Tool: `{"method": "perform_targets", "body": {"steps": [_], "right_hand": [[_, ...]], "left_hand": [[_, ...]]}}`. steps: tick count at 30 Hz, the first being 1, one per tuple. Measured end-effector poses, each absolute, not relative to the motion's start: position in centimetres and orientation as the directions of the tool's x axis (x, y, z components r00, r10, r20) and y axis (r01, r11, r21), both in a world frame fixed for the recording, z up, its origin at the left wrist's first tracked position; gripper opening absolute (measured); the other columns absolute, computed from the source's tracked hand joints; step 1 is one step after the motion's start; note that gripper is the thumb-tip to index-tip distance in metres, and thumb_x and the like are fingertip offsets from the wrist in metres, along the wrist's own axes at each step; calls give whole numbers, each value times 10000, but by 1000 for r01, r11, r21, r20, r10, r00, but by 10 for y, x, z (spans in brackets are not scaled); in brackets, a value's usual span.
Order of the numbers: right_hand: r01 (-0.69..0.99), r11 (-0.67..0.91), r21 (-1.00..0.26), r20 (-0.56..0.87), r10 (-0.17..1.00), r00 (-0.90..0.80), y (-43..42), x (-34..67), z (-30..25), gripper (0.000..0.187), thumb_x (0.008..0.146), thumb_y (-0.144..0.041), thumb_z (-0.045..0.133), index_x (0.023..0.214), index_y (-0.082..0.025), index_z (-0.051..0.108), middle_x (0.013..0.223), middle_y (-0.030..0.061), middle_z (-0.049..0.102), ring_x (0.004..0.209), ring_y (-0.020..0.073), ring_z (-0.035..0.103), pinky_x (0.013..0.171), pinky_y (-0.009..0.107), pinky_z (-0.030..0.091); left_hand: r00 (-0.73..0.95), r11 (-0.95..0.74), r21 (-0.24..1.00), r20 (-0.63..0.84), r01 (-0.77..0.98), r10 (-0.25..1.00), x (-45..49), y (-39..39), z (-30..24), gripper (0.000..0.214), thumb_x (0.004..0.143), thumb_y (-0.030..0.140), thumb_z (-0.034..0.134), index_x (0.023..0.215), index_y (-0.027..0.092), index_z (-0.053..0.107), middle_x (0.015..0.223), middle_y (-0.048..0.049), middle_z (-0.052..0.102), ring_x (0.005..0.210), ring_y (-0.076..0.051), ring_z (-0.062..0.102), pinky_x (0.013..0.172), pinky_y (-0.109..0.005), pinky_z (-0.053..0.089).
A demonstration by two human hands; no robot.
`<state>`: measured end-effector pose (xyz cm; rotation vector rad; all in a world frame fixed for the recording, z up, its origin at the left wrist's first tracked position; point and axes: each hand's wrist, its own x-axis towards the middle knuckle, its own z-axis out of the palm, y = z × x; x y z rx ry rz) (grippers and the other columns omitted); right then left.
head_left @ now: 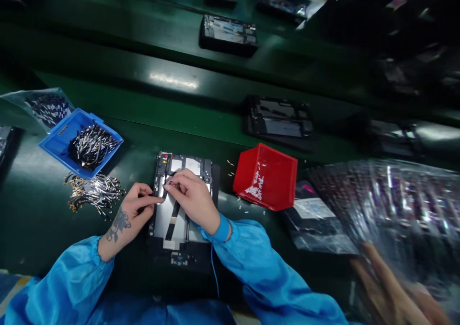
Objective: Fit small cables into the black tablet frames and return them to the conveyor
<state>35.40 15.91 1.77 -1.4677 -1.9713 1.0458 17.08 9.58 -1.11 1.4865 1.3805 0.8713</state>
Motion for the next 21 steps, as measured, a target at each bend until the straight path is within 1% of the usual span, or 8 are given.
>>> {"method": "perform_targets", "body": {"steps": [2,5,7,10,14,18,21], "right_hand": [[610,139,-780,-88,941,-327,161,352,17,80,846,-233,622,792,-192,664,895,16,613,644,104,526,646,242,421],[625,133,-769,-105,939,-328,162,351,17,70,840,-214,637,789,-195,681,894,10,600,697,110,545,666,237,418],[632,127,-765,-114,938,-326,162,351,17,75,840,-211,640,785,-193,687,898,8,594,685,103,538,656,234,413],[630,125,-766,-119,936,-330,163,351,16,75,840,-214,640,788,-192,689,909,5,592,650,91,518,630,232,405],[627,126,-769,-115,937,-329,163,351,13,69,837,-213,643,786,-195,687,904,3,591,655,93,519,632,233,406],[638,127,-760,-113,940,-322,162,350,11,62,836,-211,646,787,-193,681,912,8,588,701,105,546,661,236,422],[660,156,-735,-93,941,-326,161,350,11,44,832,-219,651,797,-191,647,960,17,582,745,121,566,660,243,430]], "left_hand": [[161,2,927,-68,376,985,170,95,-13,350,840,113,474,992,266,750,1009,-59,507,947,-181,546,865,-317,485],[199,-20,913,-67,407,978,170,95,-15,381,859,121,447,1054,277,735,1020,-59,488,944,-178,551,856,-304,487],[221,-33,905,-68,425,973,170,94,-15,391,869,125,434,1083,277,723,1020,-58,478,948,-175,548,853,-296,485],[231,-40,896,-70,442,971,171,94,-15,395,872,120,425,1091,268,719,1023,-57,473,955,-171,545,860,-291,480],[236,-52,891,-63,451,970,170,94,-15,395,874,116,423,1092,266,717,1023,-55,472,948,-169,546,861,-294,480],[232,-55,889,-58,455,971,171,94,-14,401,866,100,421,1090,253,717,1020,-57,474,943,-165,549,856,-291,480],[225,-61,889,-49,454,973,172,94,-13,396,863,96,425,1080,246,720,1017,-57,478,940,-160,550,850,-285,483]]}}
